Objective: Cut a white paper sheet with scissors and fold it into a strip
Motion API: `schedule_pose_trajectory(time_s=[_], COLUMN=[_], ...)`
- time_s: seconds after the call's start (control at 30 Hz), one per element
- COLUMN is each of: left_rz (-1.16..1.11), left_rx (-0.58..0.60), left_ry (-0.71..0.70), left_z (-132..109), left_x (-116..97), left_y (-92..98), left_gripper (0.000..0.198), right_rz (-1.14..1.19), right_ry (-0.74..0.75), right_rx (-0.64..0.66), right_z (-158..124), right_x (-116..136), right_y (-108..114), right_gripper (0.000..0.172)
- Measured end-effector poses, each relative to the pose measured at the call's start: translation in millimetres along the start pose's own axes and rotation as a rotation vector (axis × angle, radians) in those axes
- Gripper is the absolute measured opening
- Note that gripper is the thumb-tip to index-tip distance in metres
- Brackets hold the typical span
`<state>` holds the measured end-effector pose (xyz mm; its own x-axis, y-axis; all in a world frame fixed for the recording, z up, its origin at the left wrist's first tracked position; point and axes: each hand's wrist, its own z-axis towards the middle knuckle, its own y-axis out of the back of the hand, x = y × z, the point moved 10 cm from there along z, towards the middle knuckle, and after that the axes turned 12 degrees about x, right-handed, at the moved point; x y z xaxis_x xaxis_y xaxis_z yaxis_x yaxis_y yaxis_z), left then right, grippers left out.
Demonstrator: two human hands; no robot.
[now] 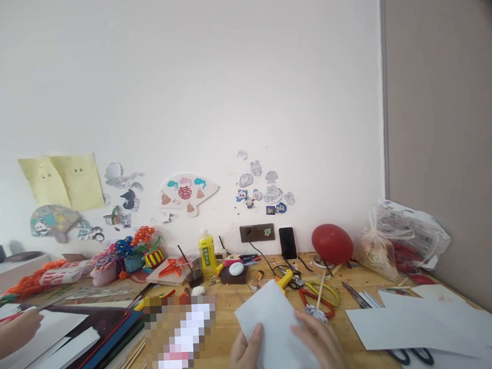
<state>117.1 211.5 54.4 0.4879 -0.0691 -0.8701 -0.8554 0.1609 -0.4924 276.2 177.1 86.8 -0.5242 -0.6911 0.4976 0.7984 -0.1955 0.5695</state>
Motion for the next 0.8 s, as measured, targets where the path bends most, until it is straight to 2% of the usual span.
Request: schedule_pose_trajectory(time_s=[0.03,0.07,0.1,0.17,0.23,0.3,0.37,0.43,0.5,0.57,0.6,0.67,0.73,0.8], left_rz=[0.007,0.019,0.035,0.072,0.114,0.178,0.291,0.456,0.621,0.772,0.827,0.898,0.92,0.907], left_rx=[-0.001,-0.001,-0.006,-0.025,-0.009,0.078,0.224,0.358,0.449,0.534,0.552,0.554,0.526,0.499], left_ry=[0.011,0.024,0.038,0.071,0.094,0.103,0.13,0.184,0.145,0.072,0.039,-0.017,-0.051,-0.064], left_z=[0,1,2,3,5,5,2,-5,-10,-11,-10,-6,-1,2], left_x=[1,3,5,11,12,7,-1,-9,-25,-41,-48,-62,-77,-92], left_y=[-2.1,-4.2,-5.6,-7.6,-13.3,-26.9,-47.9,-68.8,-89.8,-112.9,-122.4,-136.4,-141.4,-136.3], left_gripper=[0.05,0.05,0.051,0.053,0.054,0.054,0.048,0.037,0.028,0.024,0.023,0.022,0.02,0.017], right_rz=[0.159,0.346,0.524,0.796,0.932,0.98,0.905,0.647,0.42,0.284,0.244,0.178,0.142,0.134], right_ry=[-0.124,-0.23,-0.333,-0.471,-0.529,-0.506,-0.445,-0.42,-0.377,-0.318,-0.295,-0.27,-0.271,-0.292], right_rx=[-0.079,-0.082,-0.061,0.064,0.129,0.074,-0.012,-0.048,0.07,0.237,0.304,0.313,0.222,0.078], right_z=[-2,-3,-4,-6,-6,-1,8,20,39,59,68,82,92,95], right_x=[-13,-23,-32,-38,-38,-40,-39,-31,-11,12,22,35,38,32], right_y=[10,9,2,-19,-26,-10,20,55,73,77,77,86,102,124], right_gripper=[0.05,0.054,0.056,0.058,0.058,0.06,0.059,0.054,0.042,0.022,0.014,0.008,0.011,0.013])
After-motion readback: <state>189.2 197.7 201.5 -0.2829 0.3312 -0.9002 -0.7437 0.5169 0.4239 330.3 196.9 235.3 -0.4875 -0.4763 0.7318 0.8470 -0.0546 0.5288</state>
